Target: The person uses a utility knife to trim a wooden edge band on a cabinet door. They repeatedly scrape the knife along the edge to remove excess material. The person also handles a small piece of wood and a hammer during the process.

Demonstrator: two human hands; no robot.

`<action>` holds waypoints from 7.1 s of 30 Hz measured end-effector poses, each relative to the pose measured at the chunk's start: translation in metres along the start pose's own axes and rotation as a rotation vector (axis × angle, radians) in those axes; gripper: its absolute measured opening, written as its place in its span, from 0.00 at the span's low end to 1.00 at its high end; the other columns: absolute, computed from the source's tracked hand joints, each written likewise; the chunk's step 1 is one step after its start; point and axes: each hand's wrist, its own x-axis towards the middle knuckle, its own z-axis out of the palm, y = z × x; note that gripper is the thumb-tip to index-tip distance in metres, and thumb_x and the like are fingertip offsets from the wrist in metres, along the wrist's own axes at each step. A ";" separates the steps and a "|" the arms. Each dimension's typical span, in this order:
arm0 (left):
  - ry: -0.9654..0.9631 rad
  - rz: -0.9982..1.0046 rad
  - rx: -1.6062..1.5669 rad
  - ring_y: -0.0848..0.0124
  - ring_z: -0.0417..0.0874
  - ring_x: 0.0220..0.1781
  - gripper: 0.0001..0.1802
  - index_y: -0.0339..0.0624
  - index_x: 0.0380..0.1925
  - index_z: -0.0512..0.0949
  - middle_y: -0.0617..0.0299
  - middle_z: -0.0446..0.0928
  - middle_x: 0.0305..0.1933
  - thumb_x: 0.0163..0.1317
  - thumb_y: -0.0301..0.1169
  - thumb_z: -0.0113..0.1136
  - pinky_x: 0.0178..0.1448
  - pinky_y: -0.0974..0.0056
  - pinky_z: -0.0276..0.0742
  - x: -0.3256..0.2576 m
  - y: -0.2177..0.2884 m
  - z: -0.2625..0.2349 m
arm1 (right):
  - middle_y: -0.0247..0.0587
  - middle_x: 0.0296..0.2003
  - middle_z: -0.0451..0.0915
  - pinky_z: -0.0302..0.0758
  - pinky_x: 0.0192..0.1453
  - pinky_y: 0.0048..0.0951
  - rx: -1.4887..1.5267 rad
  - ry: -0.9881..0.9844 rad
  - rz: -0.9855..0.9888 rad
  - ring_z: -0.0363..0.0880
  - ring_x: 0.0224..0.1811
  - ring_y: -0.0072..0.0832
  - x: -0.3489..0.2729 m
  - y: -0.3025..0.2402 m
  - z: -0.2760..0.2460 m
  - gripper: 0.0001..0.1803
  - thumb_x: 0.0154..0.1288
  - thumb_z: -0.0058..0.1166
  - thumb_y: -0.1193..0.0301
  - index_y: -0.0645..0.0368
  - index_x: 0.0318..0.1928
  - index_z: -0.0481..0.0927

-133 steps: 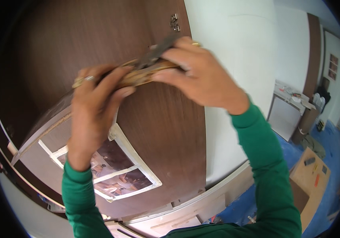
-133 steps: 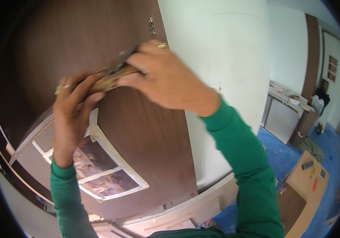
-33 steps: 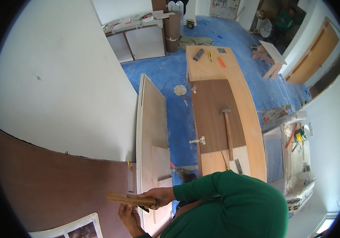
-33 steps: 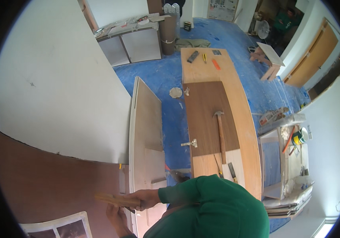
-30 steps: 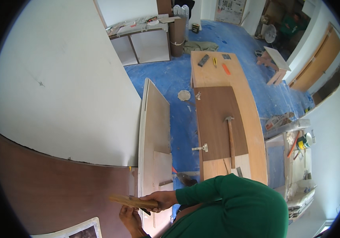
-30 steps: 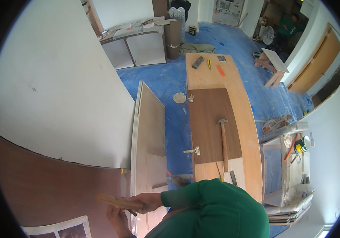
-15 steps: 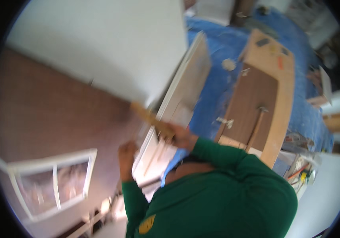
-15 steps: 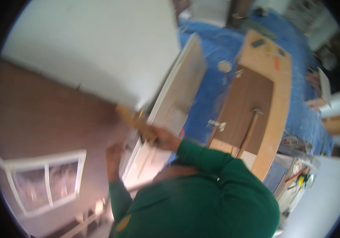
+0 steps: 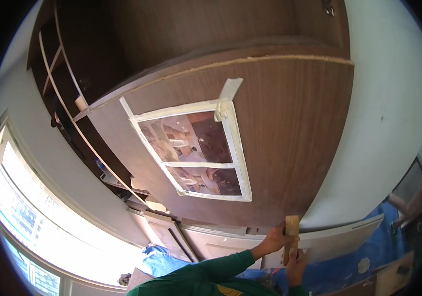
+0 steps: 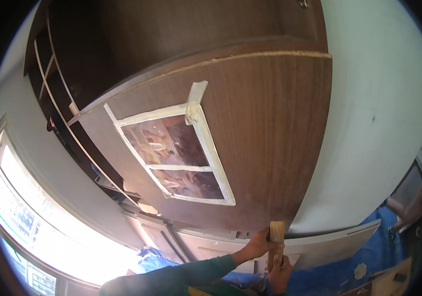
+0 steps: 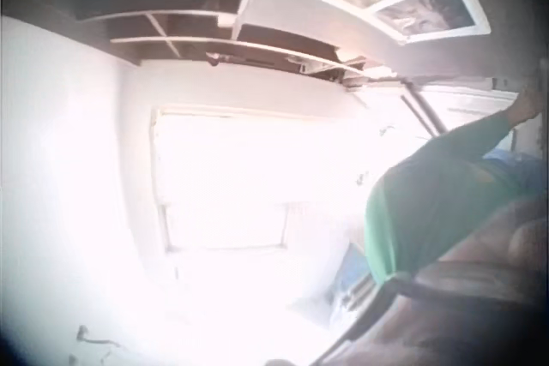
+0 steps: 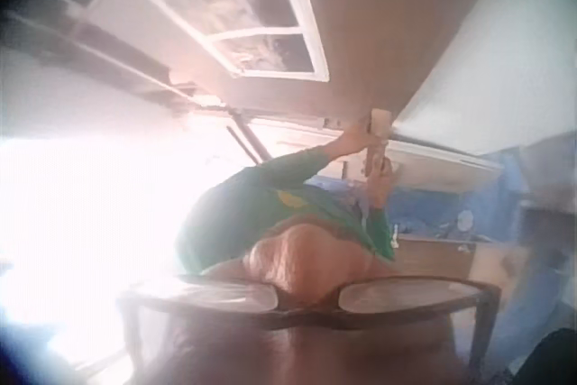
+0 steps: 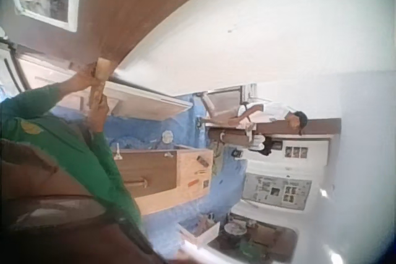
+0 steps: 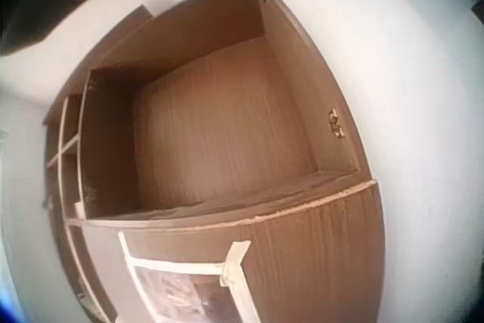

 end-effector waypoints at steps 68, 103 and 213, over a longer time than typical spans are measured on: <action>-0.207 0.716 0.636 0.41 0.90 0.60 0.37 0.39 0.75 0.80 0.39 0.85 0.59 0.75 0.47 0.78 0.65 0.43 0.86 -0.053 0.296 -0.145 | 0.57 0.56 0.82 0.81 0.60 0.53 -0.727 -0.225 -1.139 0.83 0.53 0.60 0.066 -0.306 -0.100 0.31 0.74 0.76 0.52 0.61 0.67 0.85; 0.508 1.294 1.286 0.43 0.91 0.54 0.25 0.42 0.72 0.85 0.45 0.92 0.57 0.77 0.31 0.70 0.63 0.45 0.85 0.037 0.488 -0.142 | 0.46 0.45 0.85 0.81 0.50 0.39 -0.679 -0.310 -1.460 0.80 0.43 0.34 0.218 -0.565 -0.142 0.20 0.82 0.68 0.63 0.68 0.60 0.90; 0.610 1.636 1.144 0.52 0.86 0.56 0.21 0.31 0.59 0.87 0.51 0.84 0.52 0.69 0.30 0.67 0.62 0.51 0.85 -0.137 0.339 -0.607 | 0.59 0.59 0.90 0.78 0.75 0.47 -0.788 0.251 -1.680 0.85 0.66 0.51 0.048 -0.531 0.347 0.22 0.70 0.75 0.77 0.71 0.62 0.90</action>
